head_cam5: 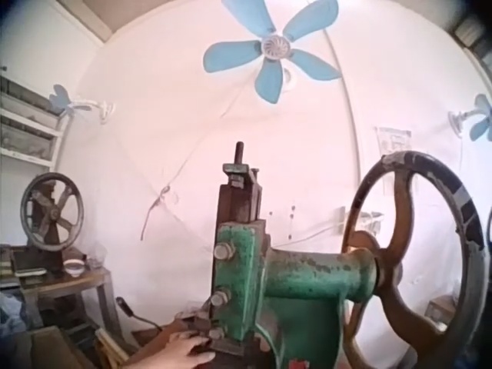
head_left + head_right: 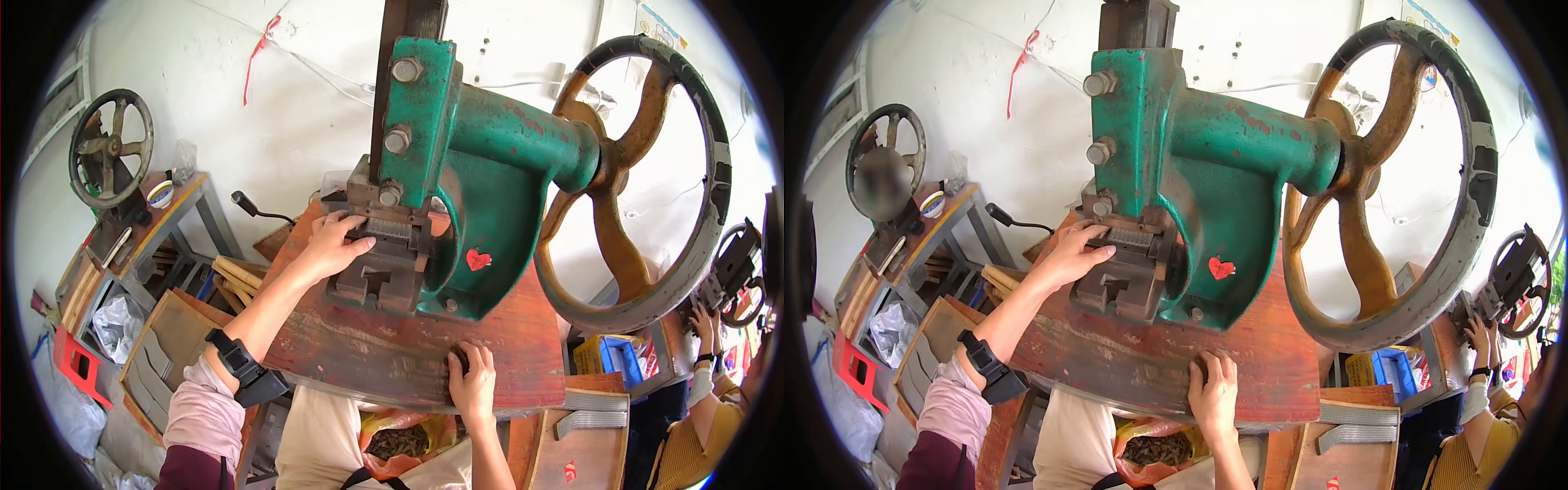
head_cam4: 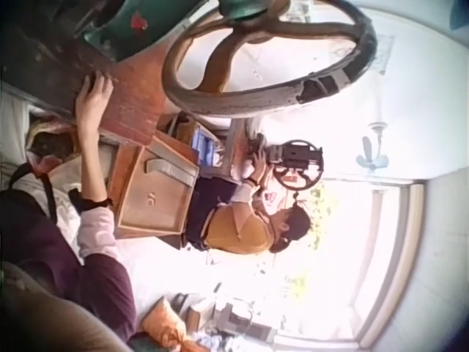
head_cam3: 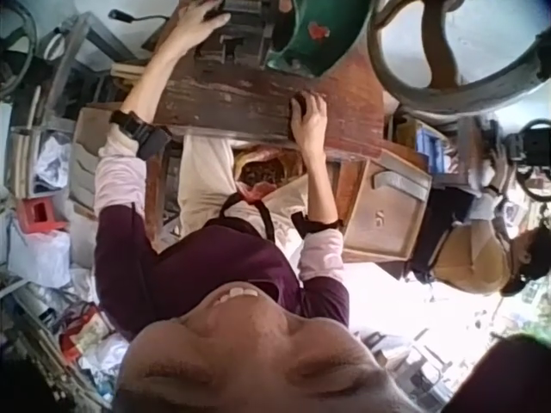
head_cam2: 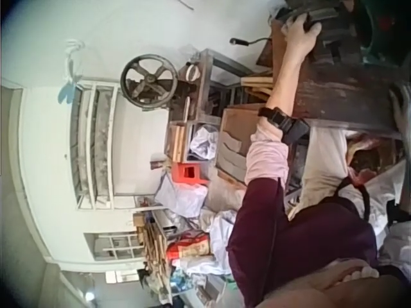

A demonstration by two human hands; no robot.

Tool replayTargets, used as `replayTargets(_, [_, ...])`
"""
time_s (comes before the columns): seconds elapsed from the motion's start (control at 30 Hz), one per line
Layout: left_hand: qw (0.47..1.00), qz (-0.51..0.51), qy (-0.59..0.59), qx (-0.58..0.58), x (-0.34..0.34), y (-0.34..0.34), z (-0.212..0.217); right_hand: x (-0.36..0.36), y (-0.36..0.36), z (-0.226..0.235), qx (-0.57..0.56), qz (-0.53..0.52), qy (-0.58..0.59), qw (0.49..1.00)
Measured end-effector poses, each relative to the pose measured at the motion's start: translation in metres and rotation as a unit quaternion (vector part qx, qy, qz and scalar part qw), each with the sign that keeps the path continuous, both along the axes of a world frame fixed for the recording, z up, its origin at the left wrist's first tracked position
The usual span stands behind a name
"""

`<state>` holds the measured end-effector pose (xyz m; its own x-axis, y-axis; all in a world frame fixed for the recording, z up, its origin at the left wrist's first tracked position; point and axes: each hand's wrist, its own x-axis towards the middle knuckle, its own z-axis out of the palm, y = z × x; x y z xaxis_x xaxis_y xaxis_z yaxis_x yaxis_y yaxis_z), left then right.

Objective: Manually operate a hand-wheel press machine to process small rectangular blocks, likely plastic or rubber incense sticks, and arrange them in a tray.

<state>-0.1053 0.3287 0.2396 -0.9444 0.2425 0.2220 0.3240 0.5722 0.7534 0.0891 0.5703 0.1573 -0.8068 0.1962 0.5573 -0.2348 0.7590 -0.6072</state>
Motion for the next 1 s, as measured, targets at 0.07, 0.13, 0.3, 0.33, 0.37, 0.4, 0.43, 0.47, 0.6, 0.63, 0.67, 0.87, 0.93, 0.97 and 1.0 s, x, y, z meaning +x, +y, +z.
replayTargets(0.07, [1.000, -0.008, -0.024, 0.005, 0.007, 0.003, 0.009, 0.002, 0.000, 0.001, -0.014, 0.007, -0.027, 0.999])
replayTargets(0.13, [0.999, -0.017, -0.048, 0.013, 0.013, 0.008, 0.018, 0.004, 0.002, 0.003, -0.025, 0.007, -0.038, 0.999])
replayTargets(0.3, [0.995, 0.011, -0.015, -0.094, 0.007, 0.009, 0.019, 0.016, 0.021, 0.062, 0.109, 0.001, 0.125, 0.986])
replayTargets(0.33, [0.996, 0.012, -0.019, -0.090, 0.007, 0.009, 0.016, 0.023, 0.032, 0.088, 0.199, -0.028, 0.208, 0.957])
replayTargets(0.37, [0.992, 0.021, 0.021, -0.121, 0.009, 0.008, 0.017, 0.031, 0.046, 0.120, 0.275, -0.066, 0.287, 0.915])
replayTargets(0.4, [0.986, 0.029, 0.062, -0.151, 0.011, 0.008, 0.017, 0.038, 0.052, 0.159, 0.331, -0.140, 0.359, 0.861])
replayTargets(0.43, [0.987, 0.027, 0.059, -0.147, 0.011, 0.008, 0.013, 0.045, 0.068, 0.190, 0.416, -0.245, 0.370, 0.794])
replayTargets(0.47, [0.983, 0.024, 0.079, -0.162, 0.008, 0.009, 0.007, 0.038, 0.072, 0.232, 0.402, -0.241, 0.419, 0.777])
replayTargets(0.6, [0.982, 0.015, 0.092, -0.167, 0.009, 0.006, 0.009, -0.004, 0.118, 0.352, 0.251, -0.285, 0.232, 0.896])
replayTargets(0.63, [0.982, 0.015, 0.090, -0.165, 0.009, 0.005, 0.010, -0.018, 0.121, 0.379, 0.259, -0.306, 0.131, 0.907])
replayTargets(0.67, [0.991, 0.018, 0.067, -0.117, 0.009, 0.005, 0.011, -0.032, 0.116, 0.397, 0.228, -0.309, 0.060, 0.921])
replayTargets(0.87, [0.965, 0.054, -0.110, 0.231, 0.002, 0.000, -0.010, -0.059, 0.106, 0.447, 0.090, -0.231, -0.116, 0.962])
replayTargets(0.93, [0.935, 0.018, -0.134, 0.327, -0.009, 0.000, -0.023, -0.035, 0.076, 0.431, 0.088, -0.229, -0.041, 0.969])
replayTargets(0.97, [0.934, 0.017, -0.142, 0.327, -0.007, 0.004, -0.019, -0.018, 0.093, 0.410, 0.090, -0.232, -0.047, 0.967])
replayTargets(1.0, [0.926, -0.031, -0.143, 0.348, -0.003, 0.006, -0.009, -0.001, 0.122, 0.376, 0.022, -0.243, 0.036, 0.969])
